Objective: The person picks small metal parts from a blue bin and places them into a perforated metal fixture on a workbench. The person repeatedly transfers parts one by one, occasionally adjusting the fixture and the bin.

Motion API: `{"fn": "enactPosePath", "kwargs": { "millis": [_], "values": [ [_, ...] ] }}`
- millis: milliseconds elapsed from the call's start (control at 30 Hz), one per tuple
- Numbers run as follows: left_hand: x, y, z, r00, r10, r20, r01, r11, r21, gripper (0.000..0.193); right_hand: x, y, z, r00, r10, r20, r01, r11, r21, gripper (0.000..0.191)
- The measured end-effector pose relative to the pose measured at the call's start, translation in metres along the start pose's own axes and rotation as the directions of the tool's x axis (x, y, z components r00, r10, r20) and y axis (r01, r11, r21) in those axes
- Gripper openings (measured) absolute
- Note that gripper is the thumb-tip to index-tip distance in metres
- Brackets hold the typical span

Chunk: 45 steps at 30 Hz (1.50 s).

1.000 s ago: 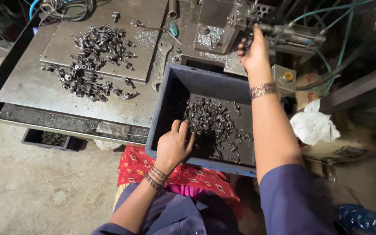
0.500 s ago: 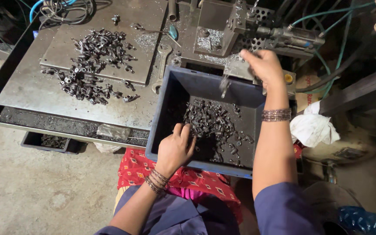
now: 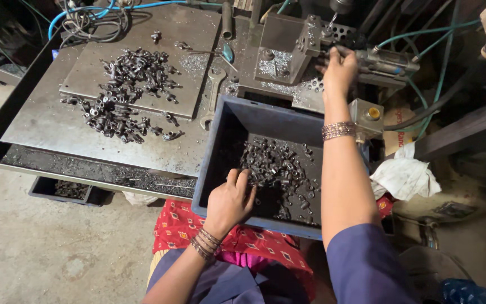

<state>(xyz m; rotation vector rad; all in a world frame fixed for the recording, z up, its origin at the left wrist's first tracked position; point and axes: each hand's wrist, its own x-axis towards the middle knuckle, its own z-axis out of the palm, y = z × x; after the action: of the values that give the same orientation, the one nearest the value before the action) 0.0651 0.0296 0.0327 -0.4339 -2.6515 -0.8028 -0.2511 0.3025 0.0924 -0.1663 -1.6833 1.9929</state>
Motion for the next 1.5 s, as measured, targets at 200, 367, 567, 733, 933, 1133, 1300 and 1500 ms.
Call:
{"fn": "enactPosePath", "kwargs": {
  "millis": [200, 367, 567, 733, 933, 1133, 1300, 1500],
  "values": [
    [0.001, 0.0, 0.001, 1.0, 0.004, 0.001, -0.004, 1.0, -0.011, 0.042, -0.012, -0.011, -0.002, 0.995, 0.026, 0.092, -0.012, 0.988, -0.152, 0.027],
    [0.002, 0.001, -0.001, 1.0, -0.012, -0.018, 0.012, 1.0, -0.021, 0.042, -0.072, -0.048, -0.062, 0.736, -0.596, 0.322, 0.566, 0.279, -0.776, 0.034],
    [0.002, 0.002, -0.002, 0.999, -0.039, -0.009, 0.039, 0.999, -0.02, 0.041, -0.139, -0.083, -0.128, 0.943, -0.263, 0.205, 0.242, 0.117, -0.963, 0.033],
    [0.001, 0.003, -0.003, 0.999, -0.046, -0.005, 0.046, 0.999, -0.022, 0.042, -0.141, -0.085, -0.147, 0.94, -0.242, 0.239, 0.27, 0.108, -0.957, 0.041],
    [0.003, 0.002, -0.001, 0.997, -0.076, 0.01, 0.076, 0.997, -0.032, 0.045, -0.134, -0.092, -0.152, 0.947, -0.212, 0.241, 0.279, 0.172, -0.945, 0.045],
    [0.005, 0.001, 0.0, 0.996, -0.088, 0.017, 0.088, 0.996, -0.026, 0.052, -0.209, -0.09, -0.113, 0.879, -0.309, 0.362, 0.428, 0.182, -0.885, 0.041],
    [0.005, -0.004, 0.002, 0.993, -0.102, 0.056, 0.105, 0.993, -0.048, 0.065, -0.313, -0.041, -0.057, 0.765, 0.091, 0.637, 0.291, 0.834, -0.468, 0.03],
    [0.003, -0.008, 0.003, 0.997, -0.052, 0.064, 0.059, 0.991, -0.118, 0.078, -0.326, 0.007, -0.059, 0.703, 0.377, 0.603, -0.348, 0.922, -0.17, 0.021]
  ]
}}
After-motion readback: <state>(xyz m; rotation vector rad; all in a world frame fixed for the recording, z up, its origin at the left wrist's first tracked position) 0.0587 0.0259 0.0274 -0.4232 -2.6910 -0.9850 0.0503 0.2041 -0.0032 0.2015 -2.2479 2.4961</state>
